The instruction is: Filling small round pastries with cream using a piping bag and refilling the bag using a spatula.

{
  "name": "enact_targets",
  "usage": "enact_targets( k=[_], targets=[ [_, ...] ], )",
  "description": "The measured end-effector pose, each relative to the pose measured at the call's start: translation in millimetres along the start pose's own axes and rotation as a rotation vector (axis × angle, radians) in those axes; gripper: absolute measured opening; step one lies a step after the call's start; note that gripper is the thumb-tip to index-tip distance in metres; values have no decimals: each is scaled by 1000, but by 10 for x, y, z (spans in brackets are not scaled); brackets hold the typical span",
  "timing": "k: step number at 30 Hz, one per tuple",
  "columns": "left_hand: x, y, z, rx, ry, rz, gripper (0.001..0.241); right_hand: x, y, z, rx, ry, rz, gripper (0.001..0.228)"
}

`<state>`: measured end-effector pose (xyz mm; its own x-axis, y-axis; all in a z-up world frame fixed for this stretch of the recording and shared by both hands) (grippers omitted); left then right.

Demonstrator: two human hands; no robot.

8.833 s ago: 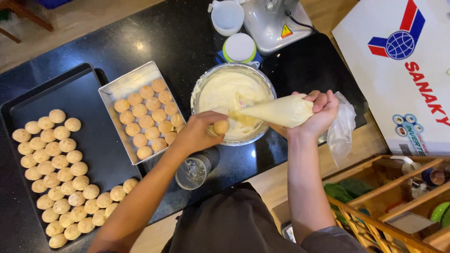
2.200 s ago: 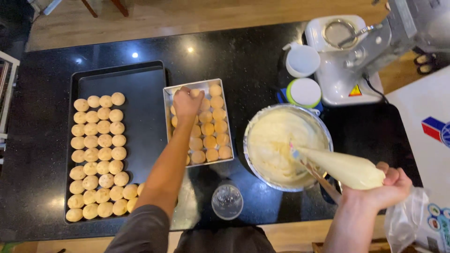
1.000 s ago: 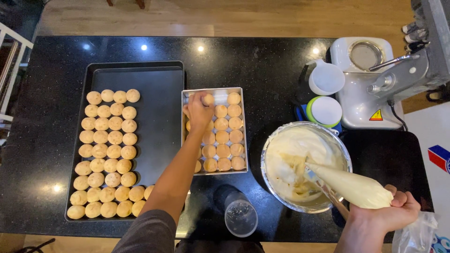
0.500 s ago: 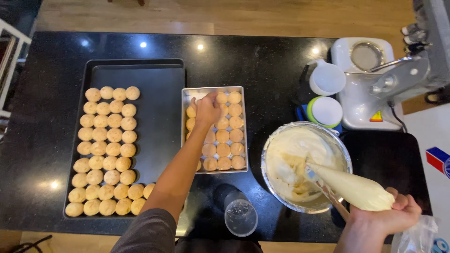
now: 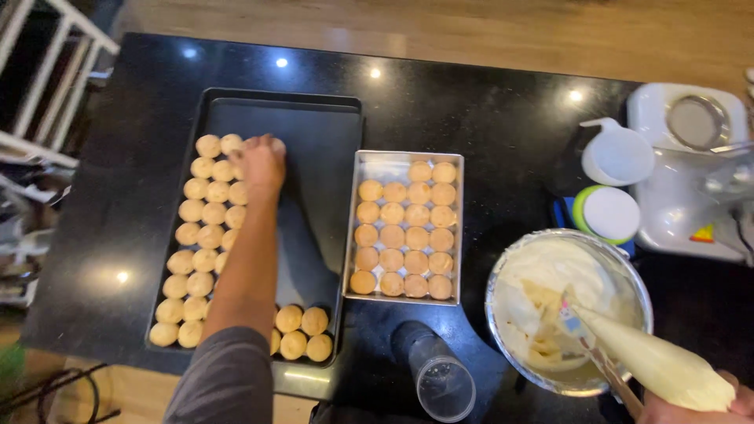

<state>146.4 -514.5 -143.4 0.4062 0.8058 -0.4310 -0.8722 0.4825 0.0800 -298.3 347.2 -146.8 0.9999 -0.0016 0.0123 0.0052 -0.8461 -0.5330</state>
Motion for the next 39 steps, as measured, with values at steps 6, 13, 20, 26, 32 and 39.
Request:
enact_targets(
  k=[6, 13, 20, 26, 32, 39],
  targets=[
    [1, -19, -58, -2, -73, -28, 22, 81, -23, -70, 47, 9, 128, 42],
    [-92, -214, -147, 62, -69, 17, 17, 353, 199, -814, 127, 139, 56, 46],
    [15, 465, 695, 155, 29, 96, 18, 560, 409, -1310, -26, 282, 38, 34],
    [1083, 2204, 948, 1489, -97, 47, 4, 649, 712, -1652, -270, 359, -124, 31],
    [2064, 3976, 2148, 2124, -904, 448, 30, 719, 720, -2053, -150, 131, -152, 41],
    [2327, 4300, 2424, 2067, -1038, 473, 37, 862, 581, -2180, -356, 202, -171, 54]
  ],
)
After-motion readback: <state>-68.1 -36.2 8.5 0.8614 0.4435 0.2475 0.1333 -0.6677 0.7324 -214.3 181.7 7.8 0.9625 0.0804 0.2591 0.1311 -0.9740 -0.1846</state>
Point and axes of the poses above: each hand's wrist, its own x-axis away from the middle knuckle, its own z-axis out of the back of the hand, y = z × x, the point moved 8 cm from there along -x, towards the middle knuckle, and after that the axes turned 7 degrees about -x, right-handed, at the moved point
